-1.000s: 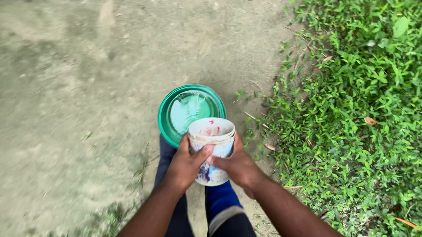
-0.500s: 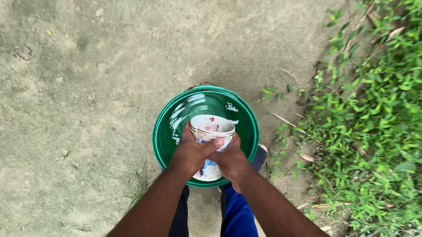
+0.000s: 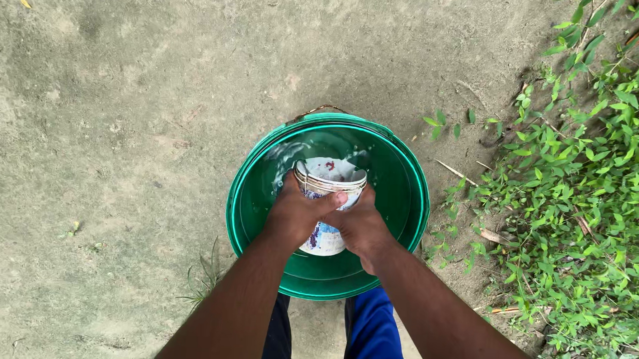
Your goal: The person scoops water from a green bucket using a plastic cup and pours it over leafy green plants in an outdoor garden.
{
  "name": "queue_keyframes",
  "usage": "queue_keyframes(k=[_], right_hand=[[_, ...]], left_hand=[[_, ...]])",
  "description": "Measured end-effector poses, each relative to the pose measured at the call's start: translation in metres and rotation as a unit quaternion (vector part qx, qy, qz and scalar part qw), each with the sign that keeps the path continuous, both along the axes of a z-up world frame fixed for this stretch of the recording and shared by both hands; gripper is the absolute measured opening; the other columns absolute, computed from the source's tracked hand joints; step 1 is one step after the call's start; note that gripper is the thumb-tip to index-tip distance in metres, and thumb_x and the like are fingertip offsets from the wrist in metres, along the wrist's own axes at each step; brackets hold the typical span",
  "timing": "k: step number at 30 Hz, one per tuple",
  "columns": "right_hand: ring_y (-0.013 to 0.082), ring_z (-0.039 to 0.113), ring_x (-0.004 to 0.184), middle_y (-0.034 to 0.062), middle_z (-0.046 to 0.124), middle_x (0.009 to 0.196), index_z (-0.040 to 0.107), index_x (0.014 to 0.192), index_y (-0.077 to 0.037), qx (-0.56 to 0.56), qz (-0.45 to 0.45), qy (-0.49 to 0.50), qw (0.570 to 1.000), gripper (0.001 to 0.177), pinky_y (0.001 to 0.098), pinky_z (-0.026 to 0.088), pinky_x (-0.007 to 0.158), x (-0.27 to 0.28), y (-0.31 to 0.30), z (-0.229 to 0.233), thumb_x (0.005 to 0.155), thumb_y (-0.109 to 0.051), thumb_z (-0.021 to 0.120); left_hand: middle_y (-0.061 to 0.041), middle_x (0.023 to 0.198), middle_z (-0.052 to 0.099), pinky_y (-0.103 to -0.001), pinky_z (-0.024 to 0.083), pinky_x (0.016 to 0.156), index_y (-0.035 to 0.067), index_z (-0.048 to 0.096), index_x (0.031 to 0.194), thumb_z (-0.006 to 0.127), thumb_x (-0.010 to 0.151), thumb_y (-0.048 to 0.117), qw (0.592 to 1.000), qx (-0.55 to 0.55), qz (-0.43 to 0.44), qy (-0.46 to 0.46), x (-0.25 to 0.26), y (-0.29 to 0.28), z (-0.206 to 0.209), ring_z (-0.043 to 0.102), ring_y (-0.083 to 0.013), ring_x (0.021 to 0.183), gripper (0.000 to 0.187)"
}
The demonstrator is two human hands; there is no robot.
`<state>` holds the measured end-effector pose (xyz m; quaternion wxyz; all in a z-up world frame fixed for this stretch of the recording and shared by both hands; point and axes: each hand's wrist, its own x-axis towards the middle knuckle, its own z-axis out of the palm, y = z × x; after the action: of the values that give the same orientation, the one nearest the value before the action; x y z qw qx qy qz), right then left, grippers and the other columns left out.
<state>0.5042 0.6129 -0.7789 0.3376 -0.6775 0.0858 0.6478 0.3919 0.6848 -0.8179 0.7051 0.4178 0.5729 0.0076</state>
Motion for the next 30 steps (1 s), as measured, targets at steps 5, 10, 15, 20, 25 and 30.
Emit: queue_keyframes(k=[5,10,15,20,25,30], right_hand=[[0.0218,0.065,0.123,0.0104,0.062,0.136,0.026,0.151,-0.013,0.071,-0.008,-0.045,0.996,0.097,0.0366,0.055,0.1,-0.003,-0.012,-0.017,0.071,-0.003,0.08],[0.0217,0.058,0.131,0.0122,0.056,0.143,0.02,0.156,-0.007,0.2,-0.001,-0.115,0.973,0.107,0.035,0.049,0.107,-0.013,-0.036,-0.032,0.07,0.006,0.082],[0.0175,0.054,0.134,0.0078,0.052,0.147,-0.005,0.159,-0.009,0.178,0.002,-0.121,0.977,0.125,0.0303,0.046,0.108,-0.014,-0.046,0.006,0.069,0.003,0.081],[0.0166,0.051,0.136,0.0066,0.052,0.15,-0.005,0.16,-0.009,0.163,0.018,-0.165,0.973,0.118,0.0291,0.041,0.11,-0.002,-0.046,0.085,0.074,0.003,0.075],[0.0175,0.054,0.137,0.0088,0.056,0.148,0.015,0.159,-0.006,0.21,-0.025,-0.222,0.952,0.107,0.0313,0.041,0.113,0.028,-0.04,0.194,0.071,0.001,0.075],[0.0171,0.052,0.139,0.0083,0.054,0.15,0.018,0.158,-0.008,0.227,-0.032,-0.295,0.928,0.112,0.0329,0.041,0.113,0.078,-0.046,0.317,0.069,-0.012,0.085]], left_hand=[[-0.013,0.13,0.067,-0.037,0.054,0.101,-0.002,0.041,0.142,0.092,0.067,0.016,0.999,0.02,-0.003,-0.045,-0.004,0.0,-0.01,0.066,-0.0223,0.119,0.093],[-0.012,0.132,0.063,-0.038,0.054,0.102,0.0,0.038,0.146,0.093,0.059,0.008,0.993,-0.006,0.031,-0.118,-0.011,-0.005,0.008,0.063,-0.0229,0.122,0.103],[-0.009,0.137,0.062,-0.035,0.051,0.105,0.004,0.032,0.15,0.092,0.057,0.005,0.999,0.026,-0.031,-0.007,-0.009,-0.011,0.067,0.061,-0.0201,0.127,0.111],[-0.009,0.14,0.063,-0.032,0.048,0.108,0.004,0.03,0.151,0.094,0.054,0.006,0.997,0.073,-0.04,0.002,0.006,-0.017,0.144,0.061,-0.0189,0.13,0.116],[-0.007,0.139,0.064,-0.032,0.046,0.108,0.009,0.032,0.155,0.096,0.052,0.01,0.983,0.137,-0.122,0.015,0.045,-0.003,0.264,0.06,-0.017,0.131,0.121],[-0.004,0.134,0.068,-0.034,0.05,0.104,0.015,0.04,0.151,0.095,0.054,0.017,0.961,0.189,-0.2,0.042,0.102,0.004,0.407,0.064,-0.0179,0.127,0.111]])
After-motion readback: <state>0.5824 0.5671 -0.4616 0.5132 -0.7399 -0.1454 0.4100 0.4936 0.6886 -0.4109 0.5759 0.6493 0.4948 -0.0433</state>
